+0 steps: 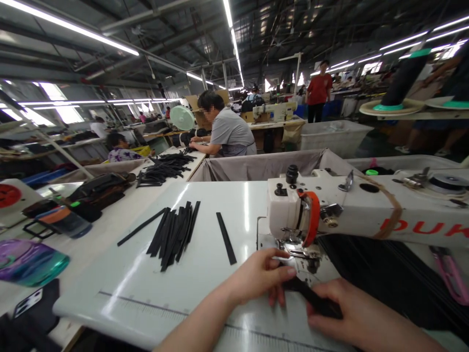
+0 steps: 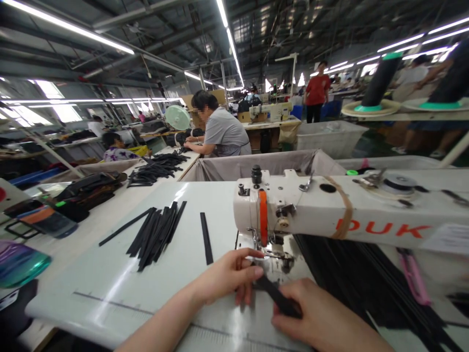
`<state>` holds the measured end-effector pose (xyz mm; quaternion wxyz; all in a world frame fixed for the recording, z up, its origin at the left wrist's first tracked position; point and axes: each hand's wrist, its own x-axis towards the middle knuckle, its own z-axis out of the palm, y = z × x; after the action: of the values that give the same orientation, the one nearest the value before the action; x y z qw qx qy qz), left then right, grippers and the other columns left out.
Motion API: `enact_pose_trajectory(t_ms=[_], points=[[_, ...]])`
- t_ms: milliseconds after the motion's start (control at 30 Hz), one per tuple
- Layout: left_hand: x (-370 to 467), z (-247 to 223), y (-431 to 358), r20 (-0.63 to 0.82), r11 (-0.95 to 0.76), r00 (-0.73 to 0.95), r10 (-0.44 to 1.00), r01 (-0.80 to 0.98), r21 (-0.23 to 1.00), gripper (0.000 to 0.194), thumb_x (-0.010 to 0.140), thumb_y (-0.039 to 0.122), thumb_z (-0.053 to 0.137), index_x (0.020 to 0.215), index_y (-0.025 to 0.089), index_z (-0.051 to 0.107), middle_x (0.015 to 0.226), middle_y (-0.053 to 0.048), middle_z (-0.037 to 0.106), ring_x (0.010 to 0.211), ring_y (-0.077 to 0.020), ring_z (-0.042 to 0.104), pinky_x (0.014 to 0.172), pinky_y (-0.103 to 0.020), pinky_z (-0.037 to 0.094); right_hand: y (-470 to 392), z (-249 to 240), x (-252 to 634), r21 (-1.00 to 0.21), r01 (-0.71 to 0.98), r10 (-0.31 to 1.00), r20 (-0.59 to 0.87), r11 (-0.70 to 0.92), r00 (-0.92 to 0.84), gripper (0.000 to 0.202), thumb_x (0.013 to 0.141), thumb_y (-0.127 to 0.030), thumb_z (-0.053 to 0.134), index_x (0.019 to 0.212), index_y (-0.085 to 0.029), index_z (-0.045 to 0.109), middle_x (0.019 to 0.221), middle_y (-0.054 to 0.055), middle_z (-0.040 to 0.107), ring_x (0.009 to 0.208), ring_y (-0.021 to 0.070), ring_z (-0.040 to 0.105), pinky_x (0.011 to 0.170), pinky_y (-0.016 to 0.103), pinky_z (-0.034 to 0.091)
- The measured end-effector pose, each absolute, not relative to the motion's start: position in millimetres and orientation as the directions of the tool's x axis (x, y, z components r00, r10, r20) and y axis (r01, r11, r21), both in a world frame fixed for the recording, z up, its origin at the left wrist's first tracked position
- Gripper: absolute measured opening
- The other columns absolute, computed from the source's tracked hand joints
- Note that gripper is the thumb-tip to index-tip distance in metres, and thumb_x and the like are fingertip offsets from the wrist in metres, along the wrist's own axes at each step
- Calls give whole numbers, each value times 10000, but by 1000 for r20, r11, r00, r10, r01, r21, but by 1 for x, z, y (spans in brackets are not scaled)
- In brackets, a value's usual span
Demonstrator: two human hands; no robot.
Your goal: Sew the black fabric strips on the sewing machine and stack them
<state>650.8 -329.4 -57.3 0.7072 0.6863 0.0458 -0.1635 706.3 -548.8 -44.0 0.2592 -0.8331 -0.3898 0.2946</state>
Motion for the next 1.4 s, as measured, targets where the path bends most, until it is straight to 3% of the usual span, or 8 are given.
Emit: enact_pose_trajectory(t_ms=[100,200,333,400,500,600,700,1400], points=[[653,-65,-334,-294,128,949,-116,308,943,441,728,525,711,900,150,555,463,62,530,352,-67,396,383,-184,289,-539,-49,701,-724,492,808,-151,-483,570,345,982,-375,421,890,-205,706,827,38,701,785,197,667,705,266,523],[658,-69,-319,-286,101,957,49,280,955,325,767,445,692,848,170,539,441,90,476,360,-57,348,388,-177,227,-536,-61,704,-671,686,836,178,-283,519,392,1002,-207,317,1238,-249,628,1109,74,690,1022,181,656,884,292,525],[665,-73,-316,-172,-197,958,228,218,956,103,847,206,598,943,170,591,476,80,490,420,-101,444,442,-203,336,-534,-78,701,-228,972,874,457,-62,164,528,891,-11,352,1318,-233,571,1205,93,652,1139,180,608,893,269,530],[665,-75,-324,-14,-379,952,304,135,915,174,843,105,570,999,180,590,618,41,575,550,-133,549,552,-240,443,-531,-85,697,-38,990,851,507,-139,139,567,831,40,331,1300,-166,574,1151,111,675,1075,201,639,821,275,562],[661,-76,-334,242,-679,931,274,9,734,164,832,59,593,941,180,615,927,-50,651,874,-209,610,818,-354,505,-523,-90,690,96,957,813,554,-275,178,543,764,58,349,1205,-109,618,1068,117,707,970,218,673,784,307,584],[654,-78,-335,325,-805,942,89,-123,580,77,877,119,608,874,175,660,1040,-79,675,1005,-261,583,922,-434,486,-516,-90,689,133,942,791,585,-309,176,503,751,52,375,1147,-102,644,1071,112,719,986,212,674,827,308,579],[651,-80,-333,348,-795,937,-1,-212,568,146,922,123,557,878,172,687,1032,-73,700,989,-250,595,925,-429,493,-514,-88,689,146,946,800,579,-291,156,489,752,45,383,1139,-89,651,1093,117,721,1004,210,673,832,300,580],[657,-87,-334,381,-802,923,-61,-273,532,169,935,151,545,885,171,705,1028,-76,704,987,-233,609,910,-392,517,-519,-88,688,138,954,825,544,-268,153,510,726,29,412,1149,-95,668,1132,114,719,1049,197,663,870,287,572]])
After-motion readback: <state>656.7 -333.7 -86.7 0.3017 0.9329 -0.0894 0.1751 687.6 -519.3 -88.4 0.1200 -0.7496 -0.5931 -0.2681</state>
